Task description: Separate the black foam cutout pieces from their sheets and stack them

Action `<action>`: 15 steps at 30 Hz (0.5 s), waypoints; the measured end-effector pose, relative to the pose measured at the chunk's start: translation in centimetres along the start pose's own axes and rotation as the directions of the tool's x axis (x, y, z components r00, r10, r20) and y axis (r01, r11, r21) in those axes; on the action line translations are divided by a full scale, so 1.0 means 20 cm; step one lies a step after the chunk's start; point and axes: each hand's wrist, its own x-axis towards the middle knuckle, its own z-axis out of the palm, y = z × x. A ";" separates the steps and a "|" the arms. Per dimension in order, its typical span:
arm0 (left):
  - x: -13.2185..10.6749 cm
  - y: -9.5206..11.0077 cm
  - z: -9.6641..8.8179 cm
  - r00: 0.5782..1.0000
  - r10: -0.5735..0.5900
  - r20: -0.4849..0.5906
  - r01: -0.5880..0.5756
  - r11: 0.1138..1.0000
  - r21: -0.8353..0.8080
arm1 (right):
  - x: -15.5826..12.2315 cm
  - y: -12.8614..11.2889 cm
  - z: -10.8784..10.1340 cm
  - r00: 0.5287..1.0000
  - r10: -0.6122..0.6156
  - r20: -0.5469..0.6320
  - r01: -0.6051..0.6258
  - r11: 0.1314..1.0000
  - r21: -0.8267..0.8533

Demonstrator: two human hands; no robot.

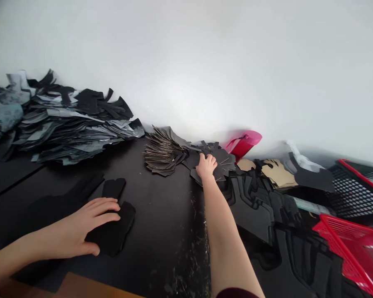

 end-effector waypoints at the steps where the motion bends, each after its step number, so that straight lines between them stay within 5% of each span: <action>1: 0.01 0.01 -0.01 1.000 0.005 0.017 -0.004 1.000 -0.013 | 0.00 0.00 0.00 1.000 0.006 -0.014 -0.006 1.000 0.030; 5: 0.06 0.02 -0.05 0.999 0.005 0.051 -0.002 0.999 -0.054 | -0.01 -0.01 -0.02 0.997 -0.003 -0.074 0.016 0.982 0.186; 8: 0.09 0.08 -0.08 0.999 0.017 -0.044 -0.017 1.000 -0.008 | -0.03 0.00 -0.10 0.991 0.007 -0.132 0.036 0.947 0.319; 12: 0.15 0.32 -0.04 0.966 0.212 -0.149 -0.200 0.975 0.095 | -0.12 0.09 -0.27 0.979 0.111 -0.171 -0.015 0.875 0.483; 15: 0.25 0.55 0.12 0.916 0.388 -0.102 -0.377 0.920 0.110 | -0.31 0.18 -0.39 0.982 0.154 -0.113 -0.054 0.791 0.610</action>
